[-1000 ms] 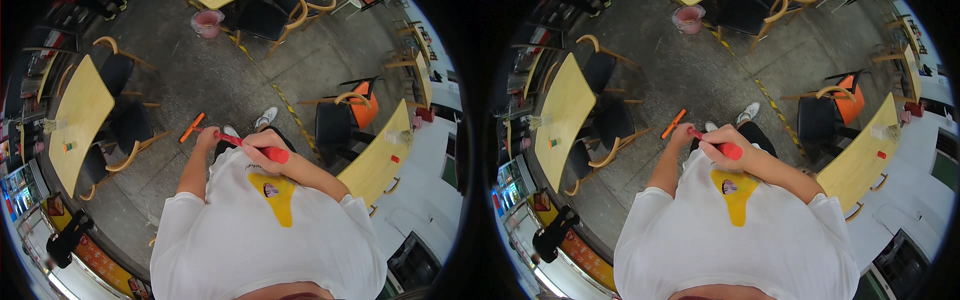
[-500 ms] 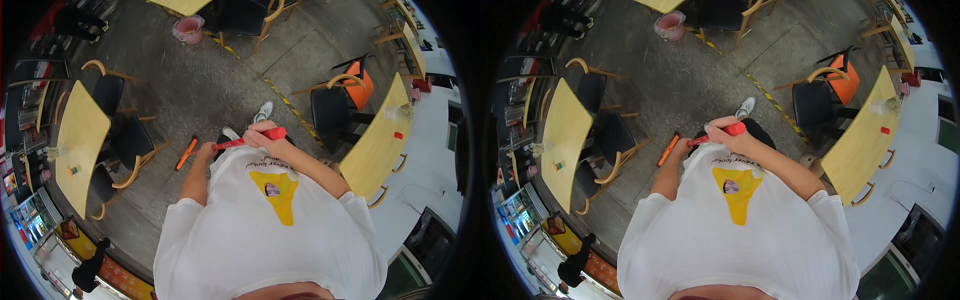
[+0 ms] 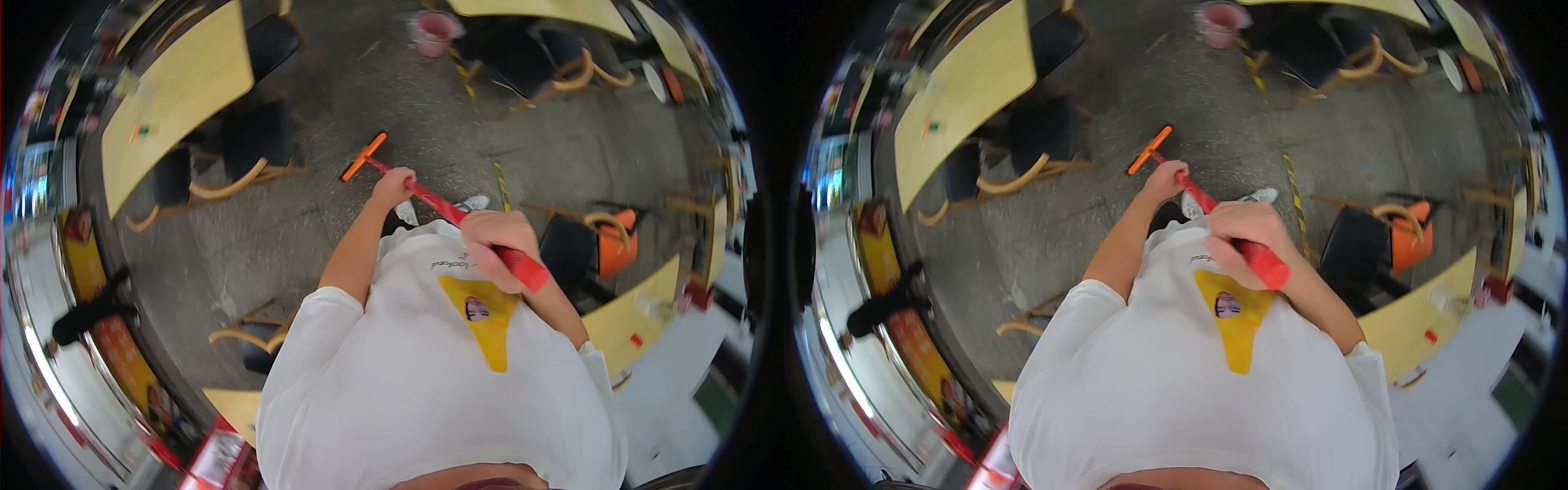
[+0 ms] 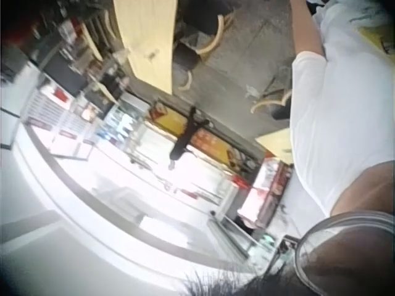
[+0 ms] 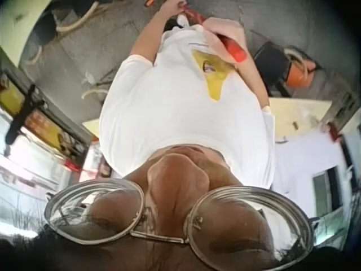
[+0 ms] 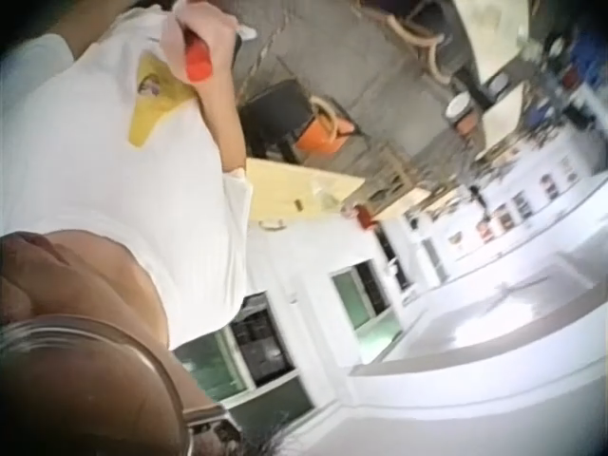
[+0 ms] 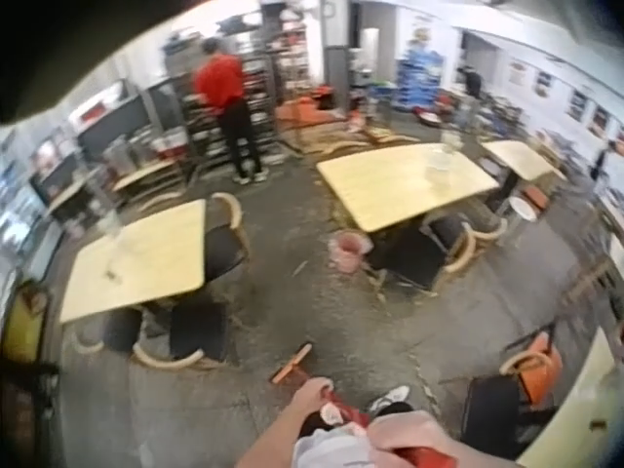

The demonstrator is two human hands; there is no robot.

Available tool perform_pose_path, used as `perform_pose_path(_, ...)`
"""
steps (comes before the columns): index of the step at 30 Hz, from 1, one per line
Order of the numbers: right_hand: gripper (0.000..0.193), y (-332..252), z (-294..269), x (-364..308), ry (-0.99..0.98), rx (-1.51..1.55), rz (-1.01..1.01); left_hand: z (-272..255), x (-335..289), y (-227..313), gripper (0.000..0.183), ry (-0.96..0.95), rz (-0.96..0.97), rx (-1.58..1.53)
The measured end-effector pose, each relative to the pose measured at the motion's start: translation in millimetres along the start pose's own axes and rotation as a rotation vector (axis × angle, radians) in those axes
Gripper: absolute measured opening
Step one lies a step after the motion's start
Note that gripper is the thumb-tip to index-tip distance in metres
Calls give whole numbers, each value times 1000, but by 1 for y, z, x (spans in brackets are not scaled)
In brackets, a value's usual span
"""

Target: Use a floor squeegee to clean or dry the dining room floor.

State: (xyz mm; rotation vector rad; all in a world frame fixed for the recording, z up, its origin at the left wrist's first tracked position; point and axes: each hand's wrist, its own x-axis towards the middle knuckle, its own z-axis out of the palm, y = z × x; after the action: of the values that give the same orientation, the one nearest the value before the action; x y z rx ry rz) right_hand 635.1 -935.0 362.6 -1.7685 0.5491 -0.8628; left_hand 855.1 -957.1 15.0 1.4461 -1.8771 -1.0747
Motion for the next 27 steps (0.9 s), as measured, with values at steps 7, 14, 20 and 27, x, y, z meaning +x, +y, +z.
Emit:
perform_pose_path(7,16,65,22,9,-293,347,30,-6,-113,-52,14,-3,-382,154)
perform_pose_path(14,10,84,44,-7,-486,444,190,-5,-209,-44,15,-192,-722,299)
perform_pose_path(20,18,29,49,17,-547,238,81,-2,-144,-57,11,-192,-380,288)
perform_pose_path(27,29,-2,17,19,-150,109,-3,-30,22,14,13,110,59,-8)
